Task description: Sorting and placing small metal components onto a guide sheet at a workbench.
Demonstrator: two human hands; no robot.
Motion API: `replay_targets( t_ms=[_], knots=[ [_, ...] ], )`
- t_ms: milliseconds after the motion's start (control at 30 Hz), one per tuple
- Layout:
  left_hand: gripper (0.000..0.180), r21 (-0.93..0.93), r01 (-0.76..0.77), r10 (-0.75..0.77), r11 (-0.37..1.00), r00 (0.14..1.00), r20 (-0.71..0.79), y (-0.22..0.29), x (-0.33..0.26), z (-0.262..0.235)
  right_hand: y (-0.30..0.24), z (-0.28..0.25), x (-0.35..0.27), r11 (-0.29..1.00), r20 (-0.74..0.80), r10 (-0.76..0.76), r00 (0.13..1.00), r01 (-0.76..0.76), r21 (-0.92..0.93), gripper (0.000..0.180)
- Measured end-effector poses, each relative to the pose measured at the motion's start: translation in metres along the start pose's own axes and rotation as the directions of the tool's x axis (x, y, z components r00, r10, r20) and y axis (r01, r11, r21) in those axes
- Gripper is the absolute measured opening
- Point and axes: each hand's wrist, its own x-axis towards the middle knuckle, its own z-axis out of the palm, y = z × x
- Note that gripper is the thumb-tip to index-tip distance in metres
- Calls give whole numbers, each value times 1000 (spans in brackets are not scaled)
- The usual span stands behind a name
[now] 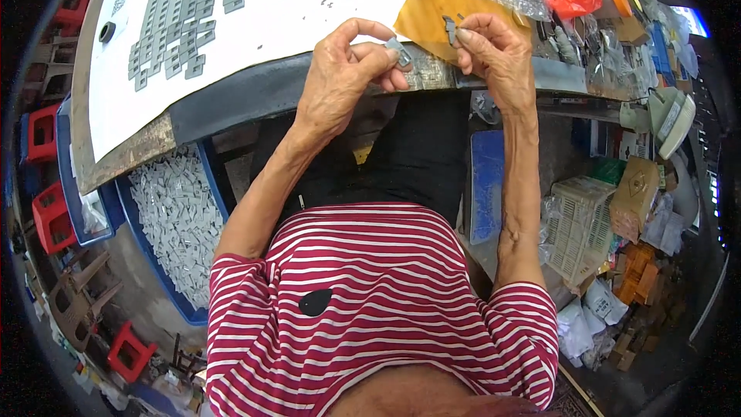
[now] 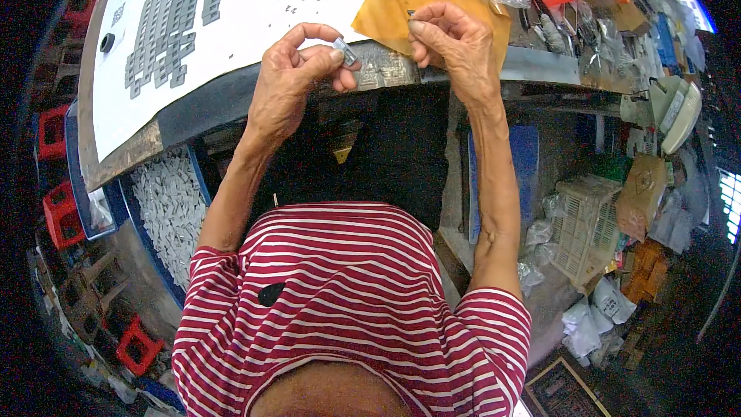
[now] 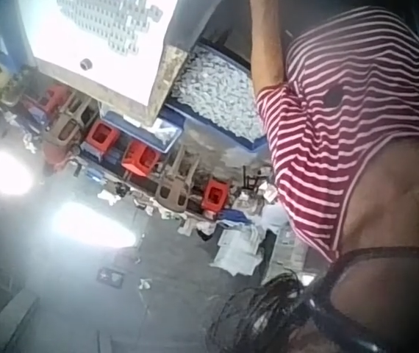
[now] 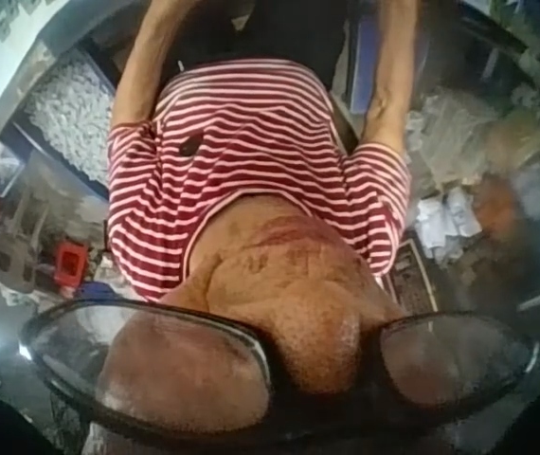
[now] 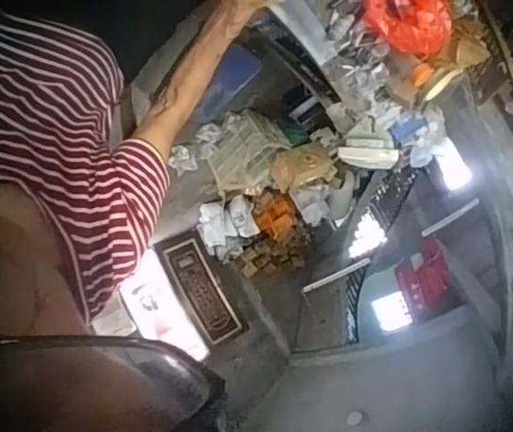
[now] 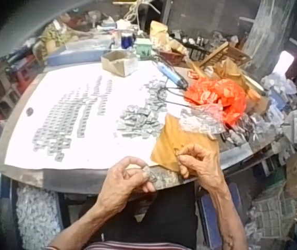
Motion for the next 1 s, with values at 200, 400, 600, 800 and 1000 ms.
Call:
replay_targets(
  t_ms=[200, 400, 600, 800, 1000],
  knots=[
    [17, 23, -32, 33, 999, 998, -45, 3, 0, 2, 3, 23, -6, 982, 55, -1, 998, -9, 188, 10],
    [14, 52, -61, 63, 997, 997, -40, -1, 0, -1, 5, 32, -10, 967, 70, 17, 997, -34, 253, 10],
    [10, 156, -144, 152, 977, 988, -38, -4, 0, 2, 9, 36, -11, 971, 27, 10, 1000, -16, 238, 12],
    [8, 182, -133, 140, 974, 990, -24, -5, -2, 3, 10, 38, -13, 971, -2, 17, 1000, -16, 239, 15],
    [9, 158, -113, 115, 981, 993, -7, -8, -4, 0, 13, 40, -14, 979, 24, 81, 996, -84, 184, 14]
  ],
)
